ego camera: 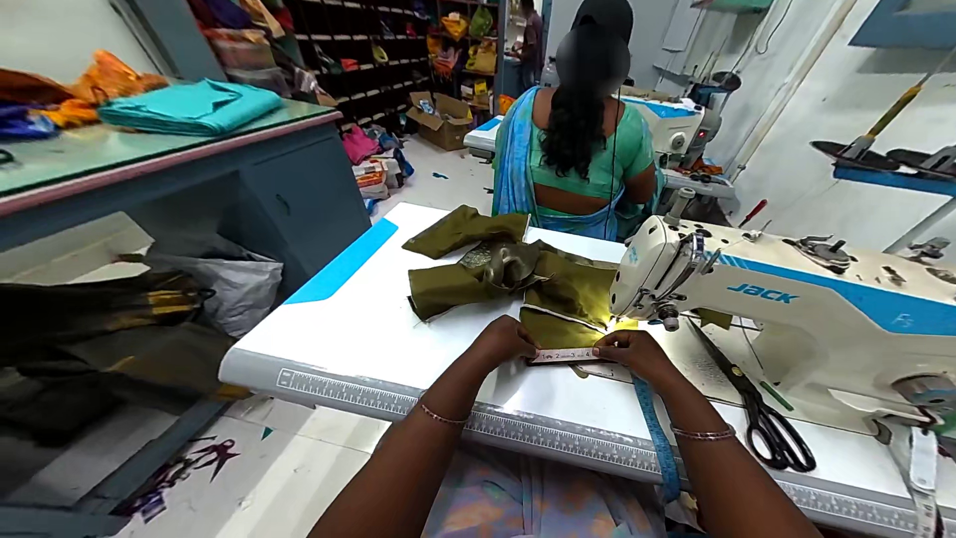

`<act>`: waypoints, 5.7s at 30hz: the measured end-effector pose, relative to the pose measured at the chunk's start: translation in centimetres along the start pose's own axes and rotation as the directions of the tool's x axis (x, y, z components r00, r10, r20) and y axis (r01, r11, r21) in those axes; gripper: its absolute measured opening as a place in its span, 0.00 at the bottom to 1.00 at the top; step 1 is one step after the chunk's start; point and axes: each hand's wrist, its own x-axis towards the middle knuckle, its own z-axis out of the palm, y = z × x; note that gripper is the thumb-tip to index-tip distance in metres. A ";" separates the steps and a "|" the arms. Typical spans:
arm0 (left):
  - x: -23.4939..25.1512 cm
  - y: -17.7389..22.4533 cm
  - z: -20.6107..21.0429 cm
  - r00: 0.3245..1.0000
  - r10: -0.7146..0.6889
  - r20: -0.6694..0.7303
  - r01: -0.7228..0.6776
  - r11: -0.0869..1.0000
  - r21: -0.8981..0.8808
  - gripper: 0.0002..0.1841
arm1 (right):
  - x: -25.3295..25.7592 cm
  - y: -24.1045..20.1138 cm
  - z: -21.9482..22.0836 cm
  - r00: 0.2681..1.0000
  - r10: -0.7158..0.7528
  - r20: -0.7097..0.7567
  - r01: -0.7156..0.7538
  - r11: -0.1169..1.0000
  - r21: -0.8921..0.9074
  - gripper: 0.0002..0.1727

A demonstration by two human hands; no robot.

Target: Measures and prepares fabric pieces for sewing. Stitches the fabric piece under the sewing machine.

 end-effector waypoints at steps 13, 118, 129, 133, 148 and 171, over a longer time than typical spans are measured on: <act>0.5 -0.9 -0.2 0.999 0.041 0.001 -0.041 0.990 0.134 0.07 | 0.2 -0.3 0.2 0.995 0.096 -0.003 -0.096 0.995 -0.001 0.07; -0.8 -1.1 0.3 0.996 0.055 -0.076 -0.047 0.993 0.106 0.06 | -4.6 -2.4 0.7 0.908 0.228 -0.353 -0.332 0.903 -0.272 0.10; -1.8 -0.5 0.6 0.991 0.073 -0.114 -0.063 0.993 0.095 0.06 | -4.0 -3.0 0.2 0.903 0.300 -0.308 -0.393 0.866 -0.309 0.11; -1.7 -0.5 0.6 0.992 0.065 -0.108 -0.054 0.994 0.095 0.06 | -4.1 -2.9 0.2 0.900 0.307 -0.308 -0.399 0.865 -0.304 0.11; -1.4 -0.7 0.5 0.994 0.042 -0.102 -0.034 0.996 0.080 0.05 | -4.1 -2.6 -0.2 0.904 0.323 -0.279 -0.397 0.877 -0.270 0.11; -0.2 -1.4 0.0 0.998 0.054 -0.044 -0.049 0.993 0.103 0.07 | -3.3 -3.3 0.0 0.885 0.375 -0.275 -0.451 0.837 -0.310 0.13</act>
